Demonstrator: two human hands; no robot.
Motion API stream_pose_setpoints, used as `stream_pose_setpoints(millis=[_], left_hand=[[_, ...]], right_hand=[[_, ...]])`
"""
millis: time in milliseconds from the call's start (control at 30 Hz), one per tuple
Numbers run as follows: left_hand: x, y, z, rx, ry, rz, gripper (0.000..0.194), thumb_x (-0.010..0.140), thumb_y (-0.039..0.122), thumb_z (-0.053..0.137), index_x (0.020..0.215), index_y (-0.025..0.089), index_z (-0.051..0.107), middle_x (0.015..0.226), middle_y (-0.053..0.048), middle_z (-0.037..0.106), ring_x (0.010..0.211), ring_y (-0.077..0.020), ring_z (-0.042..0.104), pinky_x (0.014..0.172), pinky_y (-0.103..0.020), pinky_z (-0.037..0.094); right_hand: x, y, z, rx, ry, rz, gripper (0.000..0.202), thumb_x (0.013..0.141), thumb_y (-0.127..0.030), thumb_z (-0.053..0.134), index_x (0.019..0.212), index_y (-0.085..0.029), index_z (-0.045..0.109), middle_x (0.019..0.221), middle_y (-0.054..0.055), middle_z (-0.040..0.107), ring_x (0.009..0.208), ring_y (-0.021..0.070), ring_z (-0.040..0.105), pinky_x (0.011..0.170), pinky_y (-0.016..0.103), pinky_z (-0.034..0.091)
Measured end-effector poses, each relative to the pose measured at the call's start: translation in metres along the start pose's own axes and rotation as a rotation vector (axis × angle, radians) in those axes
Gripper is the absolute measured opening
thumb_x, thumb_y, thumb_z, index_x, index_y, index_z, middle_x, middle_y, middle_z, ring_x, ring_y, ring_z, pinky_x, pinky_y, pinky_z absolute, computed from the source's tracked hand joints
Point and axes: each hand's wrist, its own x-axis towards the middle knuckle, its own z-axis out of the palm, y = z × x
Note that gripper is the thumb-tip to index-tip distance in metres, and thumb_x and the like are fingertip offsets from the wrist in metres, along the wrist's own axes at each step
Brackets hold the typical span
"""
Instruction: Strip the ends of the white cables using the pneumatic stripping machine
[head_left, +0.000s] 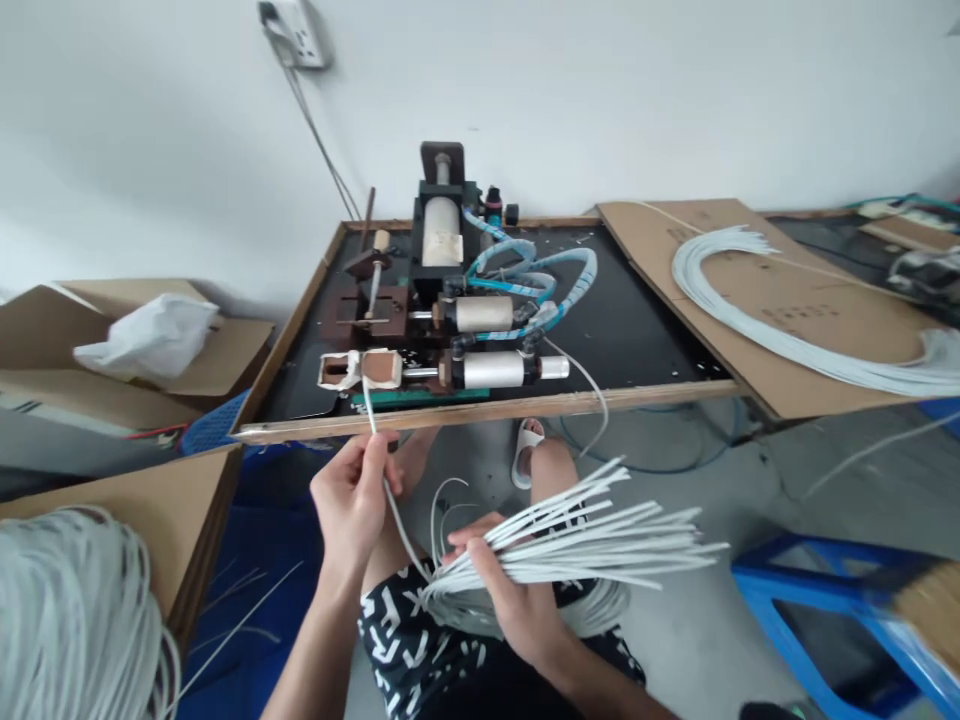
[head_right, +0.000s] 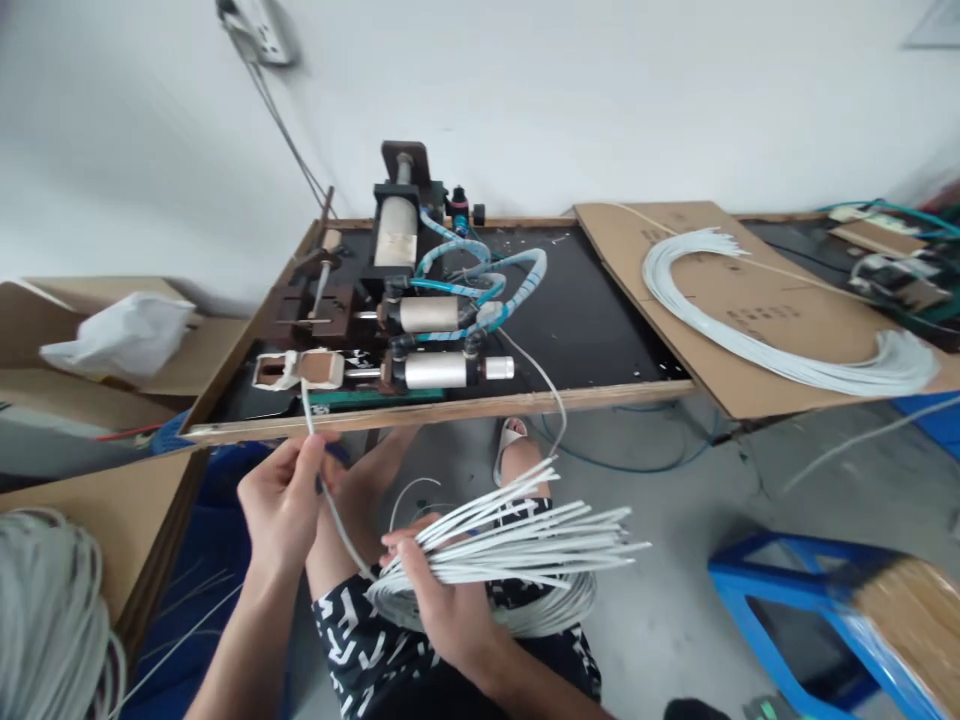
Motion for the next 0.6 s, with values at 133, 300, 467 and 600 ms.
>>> stream_pose_setpoints(millis=[133, 300, 467, 600], left_hand=[[-0.031, 0.004, -0.011, -0.004, -0.109, 0.035, 0.024, 0.097, 0.035, 0.06, 0.086, 0.017, 0.072, 0.043, 0.007, 0.048, 0.044, -0.0118, 0.05, 0.054, -0.024, 0.047], [-0.034, 0.014, -0.015, 0.235, -0.568, 0.213, 0.026, 0.101, 0.033, 0.055, 0.096, 0.019, 0.076, 0.053, 0.004, 0.057, 0.045, -0.0113, 0.05, 0.046, -0.023, 0.041], [-0.017, 0.025, -0.001, 0.46, -0.875, 0.422, 0.03, 0.105, 0.032, 0.047, 0.115, 0.021, 0.073, 0.114, -0.008, 0.074, 0.111, -0.0256, 0.065, 0.096, -0.04, 0.051], [-0.02, 0.035, 0.004, 0.318, -0.831, 0.438, 0.028, 0.104, 0.032, 0.052, 0.121, 0.021, 0.071, 0.117, -0.009, 0.073, 0.109, -0.0233, 0.066, 0.094, -0.037, 0.052]], right_hand=[[-0.007, -0.005, 0.007, -0.139, -0.094, -0.012, 0.03, 0.101, -0.037, 0.053, 0.101, -0.021, 0.077, 0.088, 0.005, 0.076, 0.089, 0.0223, 0.075, 0.093, 0.036, 0.055], [-0.01, -0.01, 0.006, -0.159, -0.196, -0.011, 0.026, 0.1, -0.032, 0.053, 0.103, -0.02, 0.076, 0.096, 0.006, 0.078, 0.095, 0.0226, 0.075, 0.098, 0.036, 0.053], [-0.005, -0.008, 0.002, -0.218, -0.195, -0.055, 0.023, 0.101, -0.028, 0.051, 0.095, -0.022, 0.072, 0.094, 0.005, 0.076, 0.096, 0.0214, 0.073, 0.097, 0.033, 0.053], [-0.002, -0.003, 0.002, -0.222, -0.155, -0.092, 0.018, 0.101, -0.026, 0.052, 0.098, -0.023, 0.069, 0.096, 0.003, 0.075, 0.096, 0.0196, 0.072, 0.095, 0.03, 0.053]])
